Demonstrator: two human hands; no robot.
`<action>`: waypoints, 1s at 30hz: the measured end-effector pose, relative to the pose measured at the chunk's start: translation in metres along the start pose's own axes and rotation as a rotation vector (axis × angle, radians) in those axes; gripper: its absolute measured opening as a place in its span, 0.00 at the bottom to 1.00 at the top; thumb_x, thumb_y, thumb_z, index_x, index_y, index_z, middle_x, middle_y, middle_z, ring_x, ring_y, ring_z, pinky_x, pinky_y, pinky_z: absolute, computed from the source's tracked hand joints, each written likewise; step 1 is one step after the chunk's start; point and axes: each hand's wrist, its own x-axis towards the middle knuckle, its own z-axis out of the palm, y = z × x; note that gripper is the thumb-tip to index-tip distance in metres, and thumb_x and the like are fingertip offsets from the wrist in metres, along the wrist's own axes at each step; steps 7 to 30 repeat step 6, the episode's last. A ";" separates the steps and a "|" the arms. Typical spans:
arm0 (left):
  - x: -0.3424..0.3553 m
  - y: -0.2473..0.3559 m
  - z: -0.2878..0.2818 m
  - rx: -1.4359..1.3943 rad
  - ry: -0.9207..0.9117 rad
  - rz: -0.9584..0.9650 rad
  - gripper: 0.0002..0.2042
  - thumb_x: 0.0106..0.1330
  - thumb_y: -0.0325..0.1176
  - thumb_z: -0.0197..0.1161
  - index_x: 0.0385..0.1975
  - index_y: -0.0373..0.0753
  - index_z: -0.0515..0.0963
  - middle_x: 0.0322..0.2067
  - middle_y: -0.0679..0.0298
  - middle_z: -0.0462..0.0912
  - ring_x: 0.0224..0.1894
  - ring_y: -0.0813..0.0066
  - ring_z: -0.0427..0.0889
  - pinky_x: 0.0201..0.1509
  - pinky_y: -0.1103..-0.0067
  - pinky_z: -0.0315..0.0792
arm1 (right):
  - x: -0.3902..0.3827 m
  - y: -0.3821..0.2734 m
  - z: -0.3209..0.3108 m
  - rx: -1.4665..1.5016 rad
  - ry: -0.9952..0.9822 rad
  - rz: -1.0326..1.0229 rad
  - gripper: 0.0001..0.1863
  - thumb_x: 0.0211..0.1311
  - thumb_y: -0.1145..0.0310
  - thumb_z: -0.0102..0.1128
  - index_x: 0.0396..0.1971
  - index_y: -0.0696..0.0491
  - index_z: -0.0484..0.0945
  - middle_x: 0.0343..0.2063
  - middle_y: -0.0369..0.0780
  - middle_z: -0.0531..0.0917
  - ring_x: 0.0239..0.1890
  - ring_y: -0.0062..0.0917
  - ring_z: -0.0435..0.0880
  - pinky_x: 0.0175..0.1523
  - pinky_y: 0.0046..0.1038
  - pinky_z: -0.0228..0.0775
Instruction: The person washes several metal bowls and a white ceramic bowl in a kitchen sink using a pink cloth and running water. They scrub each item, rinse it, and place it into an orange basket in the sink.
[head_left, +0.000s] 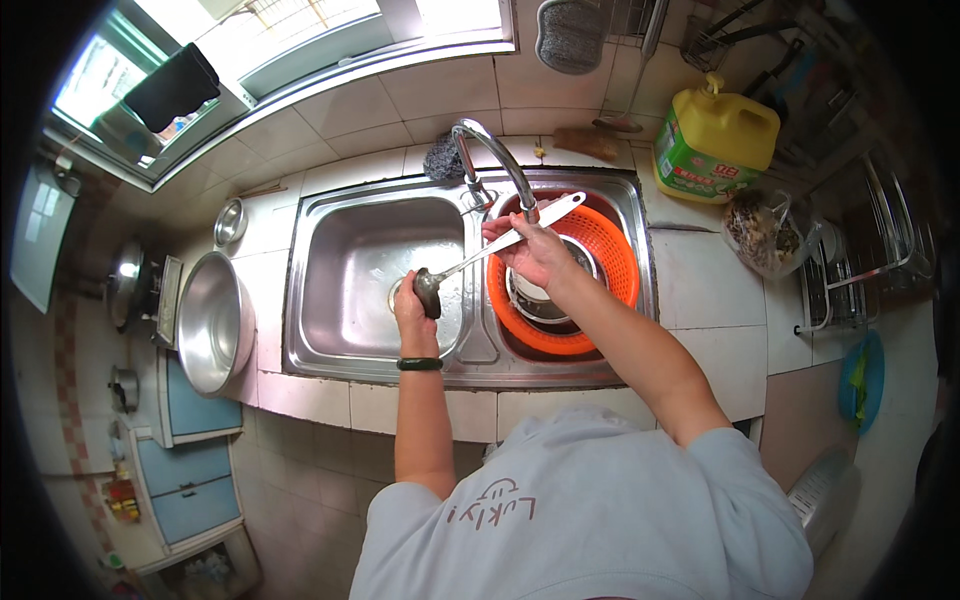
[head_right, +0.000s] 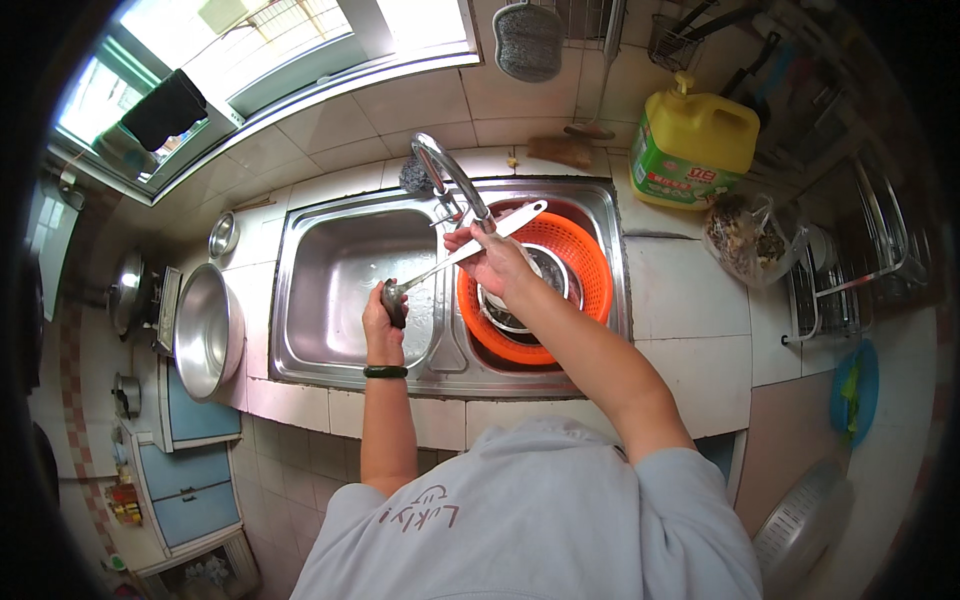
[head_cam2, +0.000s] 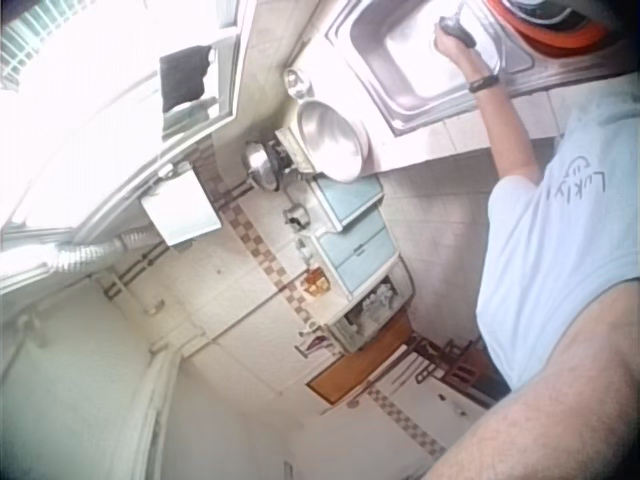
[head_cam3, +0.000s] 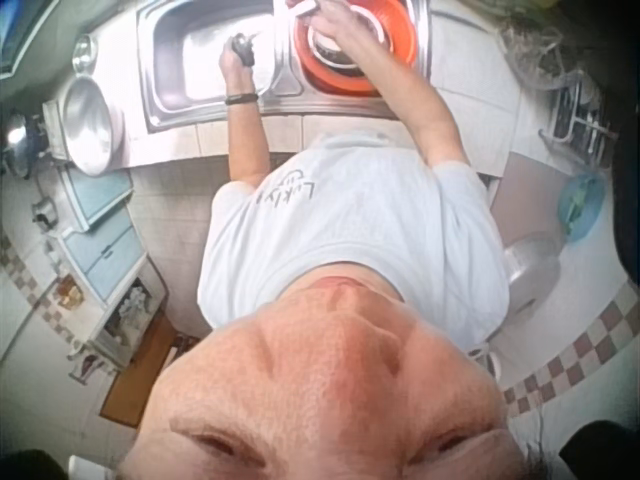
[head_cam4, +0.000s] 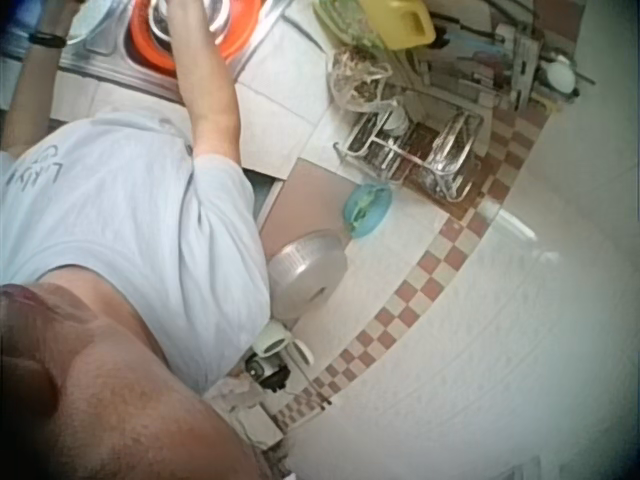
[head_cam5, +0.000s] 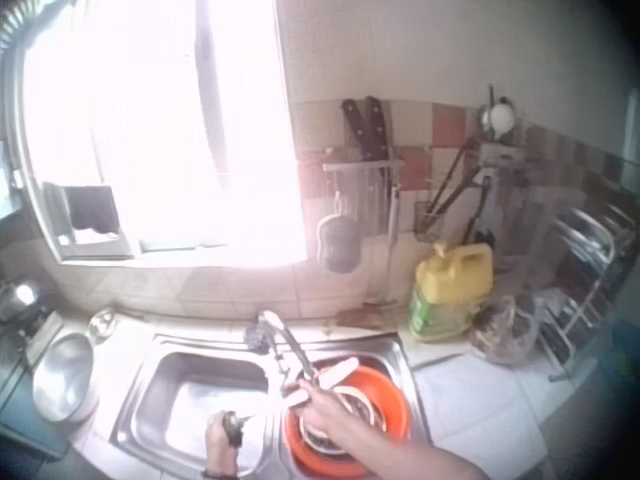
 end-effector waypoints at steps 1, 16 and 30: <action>0.002 -0.004 -0.001 -0.012 -0.031 0.000 0.08 0.65 0.33 0.58 0.32 0.34 0.78 0.29 0.64 0.81 0.27 0.74 0.79 0.32 0.79 0.75 | 0.001 -0.001 -0.001 0.002 -0.019 0.005 0.10 0.68 0.68 0.49 0.38 0.61 0.74 0.42 0.51 0.79 0.47 0.38 0.79 0.58 0.41 0.70; 0.046 -0.042 -0.008 0.004 -0.119 -0.004 0.15 0.66 0.41 0.56 0.41 0.34 0.77 0.26 0.62 0.80 0.22 0.71 0.80 0.21 0.78 0.73 | 0.002 -0.018 -0.022 0.010 -0.027 -0.017 0.17 0.66 0.62 0.54 0.45 0.60 0.74 0.43 0.49 0.80 0.48 0.38 0.79 0.59 0.41 0.68; 0.046 -0.042 -0.008 0.004 -0.119 -0.004 0.15 0.66 0.41 0.56 0.41 0.34 0.77 0.26 0.62 0.80 0.22 0.71 0.80 0.21 0.78 0.73 | 0.002 -0.018 -0.022 0.010 -0.027 -0.017 0.17 0.66 0.62 0.54 0.45 0.60 0.74 0.43 0.49 0.80 0.48 0.38 0.79 0.59 0.41 0.68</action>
